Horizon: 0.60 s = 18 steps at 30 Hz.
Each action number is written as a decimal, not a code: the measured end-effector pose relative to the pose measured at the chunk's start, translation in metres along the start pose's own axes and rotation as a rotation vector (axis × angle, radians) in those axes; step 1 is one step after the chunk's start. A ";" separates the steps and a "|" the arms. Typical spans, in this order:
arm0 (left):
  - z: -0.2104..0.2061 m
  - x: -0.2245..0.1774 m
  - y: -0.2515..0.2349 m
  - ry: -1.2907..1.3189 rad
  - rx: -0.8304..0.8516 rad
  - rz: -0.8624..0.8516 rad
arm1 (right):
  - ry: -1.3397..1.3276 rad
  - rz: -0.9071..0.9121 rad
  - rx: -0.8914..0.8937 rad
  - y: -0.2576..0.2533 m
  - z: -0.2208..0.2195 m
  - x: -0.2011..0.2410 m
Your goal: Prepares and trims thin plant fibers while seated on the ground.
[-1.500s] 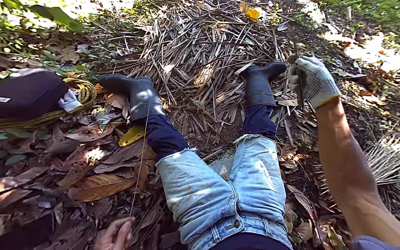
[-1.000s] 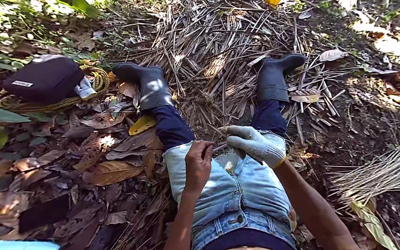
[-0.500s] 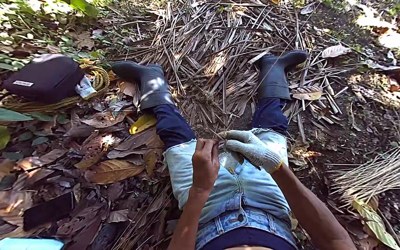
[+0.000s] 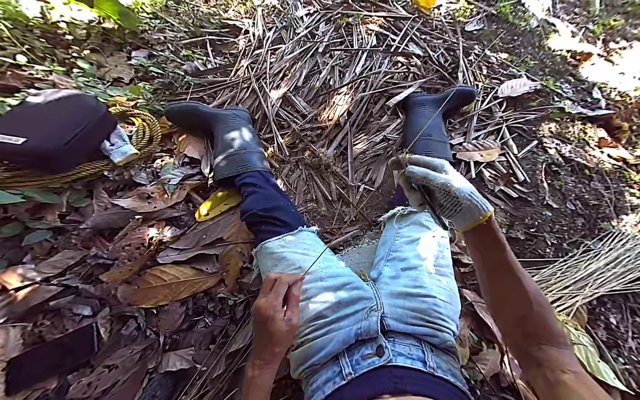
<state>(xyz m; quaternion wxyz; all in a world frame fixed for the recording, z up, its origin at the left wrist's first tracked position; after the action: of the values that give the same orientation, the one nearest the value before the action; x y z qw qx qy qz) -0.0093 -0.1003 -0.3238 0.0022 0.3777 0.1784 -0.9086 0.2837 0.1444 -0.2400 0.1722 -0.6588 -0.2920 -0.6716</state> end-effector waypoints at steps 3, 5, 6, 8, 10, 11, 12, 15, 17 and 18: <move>0.014 0.011 0.017 0.059 0.016 0.004 | 0.014 0.017 0.030 -0.010 0.027 0.002; 0.024 0.021 0.028 0.073 0.020 0.026 | 0.011 0.016 0.042 -0.015 0.043 0.008; 0.030 0.027 0.034 0.062 0.023 0.041 | 0.001 0.011 0.030 -0.018 0.052 0.012; 0.044 0.038 0.049 0.046 0.036 0.074 | -0.036 0.018 -0.006 -0.022 0.072 0.018; 0.060 0.048 0.066 0.044 0.060 0.114 | -0.040 0.016 -0.074 -0.023 0.095 0.025; 0.066 0.055 0.076 0.043 0.067 0.139 | -0.021 0.010 -0.127 -0.024 0.107 0.029; 0.072 0.064 0.086 0.040 0.073 0.172 | -0.008 0.003 -0.194 -0.025 0.121 0.032; 0.084 0.090 0.112 0.035 0.056 0.297 | -0.018 0.045 -0.404 -0.025 0.168 0.038; 0.083 0.092 0.107 0.039 0.001 0.352 | 0.028 0.065 -0.546 -0.015 0.174 0.042; 0.077 0.085 0.096 0.035 -0.041 0.356 | 0.086 0.053 -0.557 -0.010 0.166 0.042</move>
<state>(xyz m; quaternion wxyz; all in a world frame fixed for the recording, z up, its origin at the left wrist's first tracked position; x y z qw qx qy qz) -0.1097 -0.2039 -0.3625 0.1676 0.4188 0.1271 -0.8834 0.4043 0.2614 -0.2067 0.0143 -0.6589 -0.0716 -0.7487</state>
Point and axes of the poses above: each hand's wrist, its own y-axis away from the middle knuckle, its own z-axis out of the back of the hand, x = y × z, the point moved 1 cm from there along -y, towards the middle knuckle, and after that the axes turned 6 degrees about x, right-handed, at the moved point
